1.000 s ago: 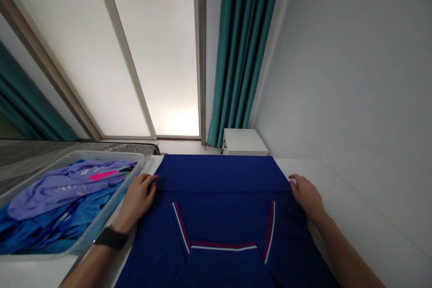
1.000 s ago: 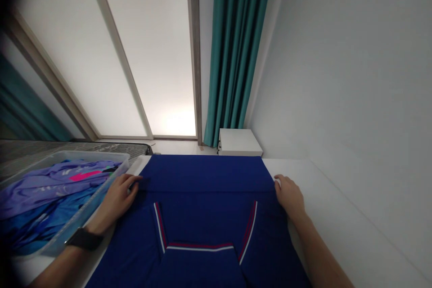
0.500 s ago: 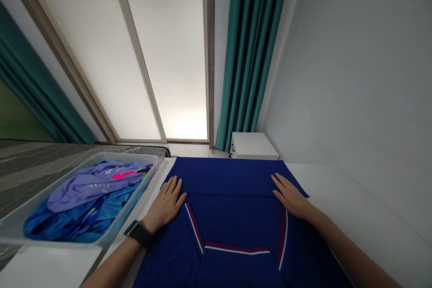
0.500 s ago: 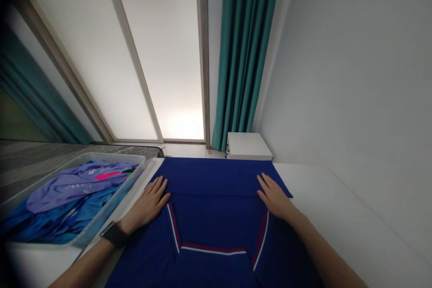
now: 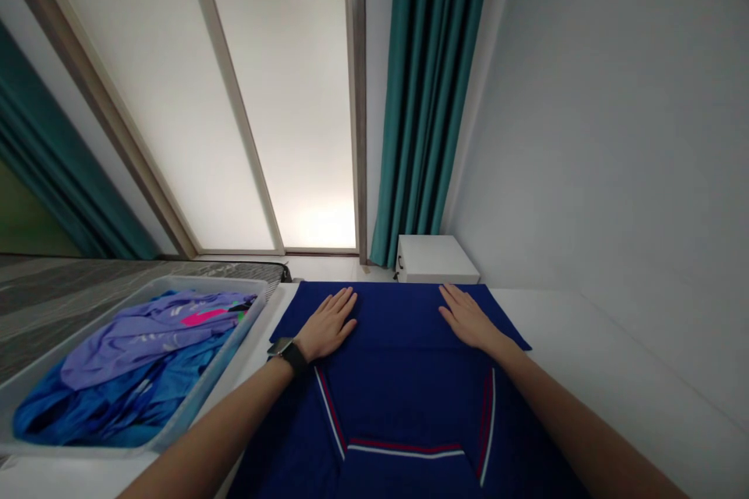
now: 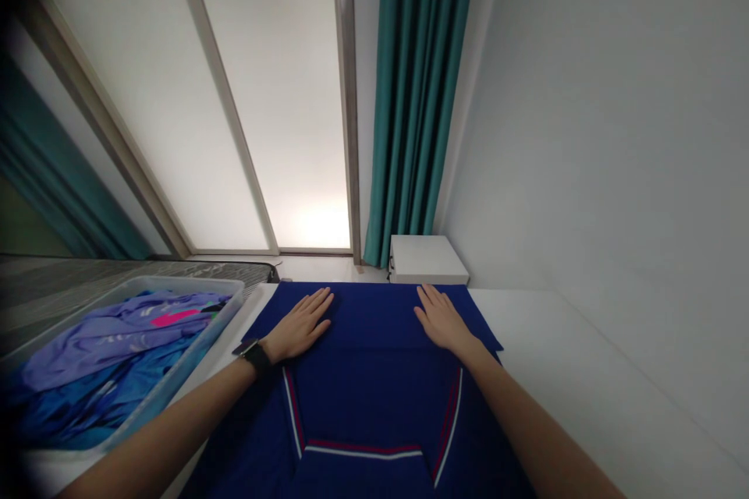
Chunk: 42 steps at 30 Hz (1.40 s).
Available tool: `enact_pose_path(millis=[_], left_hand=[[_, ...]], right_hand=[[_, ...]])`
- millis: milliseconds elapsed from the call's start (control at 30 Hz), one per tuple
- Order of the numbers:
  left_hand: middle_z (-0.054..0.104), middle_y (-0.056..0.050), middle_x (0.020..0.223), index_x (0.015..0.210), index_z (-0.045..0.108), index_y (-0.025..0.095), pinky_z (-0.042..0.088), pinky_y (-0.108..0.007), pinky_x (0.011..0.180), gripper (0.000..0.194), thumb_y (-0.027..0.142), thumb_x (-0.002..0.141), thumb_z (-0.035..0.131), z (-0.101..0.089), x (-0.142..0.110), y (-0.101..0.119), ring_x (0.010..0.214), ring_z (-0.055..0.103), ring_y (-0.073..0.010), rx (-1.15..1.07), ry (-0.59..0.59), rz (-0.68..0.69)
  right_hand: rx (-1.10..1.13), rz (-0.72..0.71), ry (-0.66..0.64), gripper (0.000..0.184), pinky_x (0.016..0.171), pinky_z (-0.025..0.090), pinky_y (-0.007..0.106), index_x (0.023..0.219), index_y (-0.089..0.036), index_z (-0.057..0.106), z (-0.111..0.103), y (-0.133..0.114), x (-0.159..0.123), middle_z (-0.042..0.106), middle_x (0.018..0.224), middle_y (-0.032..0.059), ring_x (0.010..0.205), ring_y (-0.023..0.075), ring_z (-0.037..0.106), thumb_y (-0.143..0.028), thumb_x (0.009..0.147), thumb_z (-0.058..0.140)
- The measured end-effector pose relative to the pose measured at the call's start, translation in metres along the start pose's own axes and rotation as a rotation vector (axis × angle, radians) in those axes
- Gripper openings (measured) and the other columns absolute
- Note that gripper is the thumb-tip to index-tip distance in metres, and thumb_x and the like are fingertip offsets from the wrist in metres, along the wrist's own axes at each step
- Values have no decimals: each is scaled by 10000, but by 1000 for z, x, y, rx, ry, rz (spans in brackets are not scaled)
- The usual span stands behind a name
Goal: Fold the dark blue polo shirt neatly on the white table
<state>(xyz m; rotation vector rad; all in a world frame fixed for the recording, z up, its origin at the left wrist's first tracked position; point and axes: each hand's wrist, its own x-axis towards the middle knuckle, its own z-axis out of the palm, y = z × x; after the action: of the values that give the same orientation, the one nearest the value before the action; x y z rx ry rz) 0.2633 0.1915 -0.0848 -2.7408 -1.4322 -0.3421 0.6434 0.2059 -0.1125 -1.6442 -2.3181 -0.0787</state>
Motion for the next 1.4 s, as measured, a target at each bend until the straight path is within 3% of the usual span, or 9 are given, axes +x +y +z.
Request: enact_pose_path(millis=[133, 267, 400, 567, 733, 900, 1000, 1167, 1400], left_hand=[[325, -106, 1560, 1494, 335, 183, 212, -454, 1180, 556, 424, 994, 304, 3, 13, -14, 1450, 270, -235, 10, -33, -63], [464, -125, 1473, 1414, 456, 164, 257, -446, 1151, 492, 334, 980, 299, -9, 18, -53, 1387, 380, -248, 37, -31, -148], [611, -152, 1289, 1236, 612, 158, 356, -459, 1068, 418, 233, 926, 342, -28, 27, -91, 1263, 507, -283, 25, -106, -222], [673, -141, 1207, 1160, 659, 157, 437, -367, 987, 387, 226, 883, 396, -36, 38, -124, 1140, 610, -254, -29, -212, -296], [741, -86, 1031, 976, 713, 179, 479, -281, 863, 287, 274, 825, 487, -36, 47, -147, 984, 676, -226, -106, -325, -359], [735, -89, 873, 872, 685, 157, 475, -283, 731, 234, 299, 779, 525, -39, 51, -159, 827, 678, -232, -144, -351, -419], [719, -68, 821, 816, 662, 171, 461, -281, 715, 187, 299, 742, 548, -43, 52, -161, 787, 662, -225, -165, -344, -420], [679, -35, 718, 710, 607, 193, 453, -277, 690, 102, 283, 679, 570, -48, 51, -159, 736, 635, -214, -205, -308, -411], [674, -44, 763, 792, 590, 190, 472, -289, 691, 174, 307, 687, 518, -45, 52, -158, 747, 632, -212, -269, -193, -419]], right_hand=[[-17, 77, -37, 576, 1150, 256, 517, 1458, -141, 398, 5, 7, 14, 370, 1525, 156, 1420, 278, 316, -437, 980, 277], [-43, 145, -22, 513, 1134, 268, 523, 1402, -132, 465, 2, 42, 18, 452, 1471, 163, 1379, 291, 381, -368, 977, 301], [-22, 211, -8, 450, 1087, 349, 479, 1327, -103, 534, -4, 79, 22, 536, 1383, 184, 1300, 295, 470, -261, 960, 328], [56, 294, -52, 416, 1029, 419, 404, 1181, -88, 645, -8, 110, 29, 650, 1228, 182, 1167, 269, 587, -159, 908, 338], [161, 374, -132, 360, 948, 463, 351, 1016, -139, 717, -15, 135, 39, 713, 1101, 144, 1065, 259, 644, -181, 868, 391], [314, 386, -255, 287, 773, 503, 291, 822, -167, 719, -21, 147, 45, 748, 892, 97, 871, 231, 685, -258, 848, 448], [398, 386, -286, 278, 708, 501, 276, 812, -165, 704, -22, 147, 43, 742, 833, 82, 806, 218, 677, -308, 833, 466], [527, 415, -213, 256, 674, 485, 282, 770, -170, 671, -24, 144, 39, 715, 763, 63, 746, 209, 645, -357, 793, 498], [376, 347, -135, 228, 666, 477, 279, 753, -175, 681, -29, 147, 43, 712, 739, 61, 721, 205, 630, -321, 789, 509]])
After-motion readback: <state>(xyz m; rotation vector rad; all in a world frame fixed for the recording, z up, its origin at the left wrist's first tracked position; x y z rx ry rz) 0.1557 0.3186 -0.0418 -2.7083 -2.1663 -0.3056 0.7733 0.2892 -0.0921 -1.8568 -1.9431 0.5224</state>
